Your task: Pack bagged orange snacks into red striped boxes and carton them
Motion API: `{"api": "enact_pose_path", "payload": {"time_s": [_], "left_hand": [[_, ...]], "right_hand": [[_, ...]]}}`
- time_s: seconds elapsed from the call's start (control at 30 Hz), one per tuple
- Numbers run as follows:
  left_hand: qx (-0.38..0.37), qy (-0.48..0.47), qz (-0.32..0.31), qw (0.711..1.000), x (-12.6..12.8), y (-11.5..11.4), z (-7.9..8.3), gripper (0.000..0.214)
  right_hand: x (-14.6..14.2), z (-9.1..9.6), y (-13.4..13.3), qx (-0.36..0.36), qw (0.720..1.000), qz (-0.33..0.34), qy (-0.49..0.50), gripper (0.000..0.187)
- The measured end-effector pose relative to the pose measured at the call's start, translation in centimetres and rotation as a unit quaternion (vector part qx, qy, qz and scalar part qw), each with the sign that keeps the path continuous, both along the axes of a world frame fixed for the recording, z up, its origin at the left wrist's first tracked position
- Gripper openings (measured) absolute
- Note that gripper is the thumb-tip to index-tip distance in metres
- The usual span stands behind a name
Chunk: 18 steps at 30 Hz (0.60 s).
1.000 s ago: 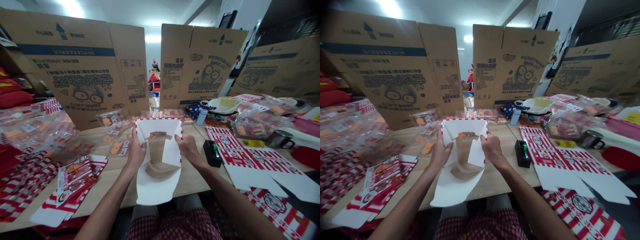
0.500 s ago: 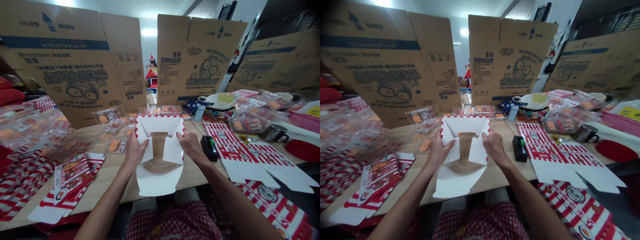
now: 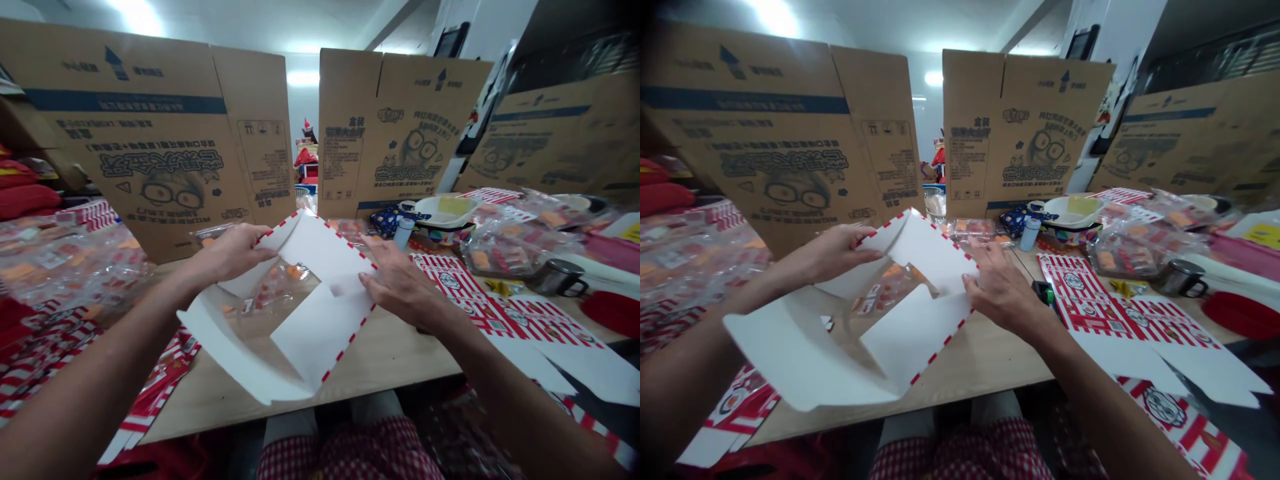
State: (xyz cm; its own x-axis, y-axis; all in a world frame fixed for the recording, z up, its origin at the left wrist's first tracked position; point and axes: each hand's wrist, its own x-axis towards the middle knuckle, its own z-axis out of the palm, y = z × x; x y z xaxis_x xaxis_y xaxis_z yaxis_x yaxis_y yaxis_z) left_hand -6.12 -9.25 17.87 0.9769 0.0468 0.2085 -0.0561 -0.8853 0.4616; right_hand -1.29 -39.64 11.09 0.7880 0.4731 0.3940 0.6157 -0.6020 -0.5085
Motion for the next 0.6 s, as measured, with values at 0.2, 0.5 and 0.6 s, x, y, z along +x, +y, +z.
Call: {"api": "enact_pose_path", "payload": {"time_s": [0.2, 0.5, 0.6], "left_hand": [[-0.088, 0.109, -0.019, 0.990, -0.9, -0.2, -0.9, 0.035], [-0.023, 0.114, -0.044, 0.992, 0.7, 0.7, -0.3, 0.034], [-0.017, 0.032, -0.008, 0.999, -1.2, 0.6, 0.6, 0.043]], "right_hand": [[0.0, -1.2, -0.5, -0.040, 0.972, 0.120, 0.197, 0.049], [0.8, 0.1, 1.3, -0.118, 0.987, 0.053, 0.100, 0.039], [1.1, -1.1, 2.0, -0.137, 0.989, 0.024, 0.046, 0.040]]}}
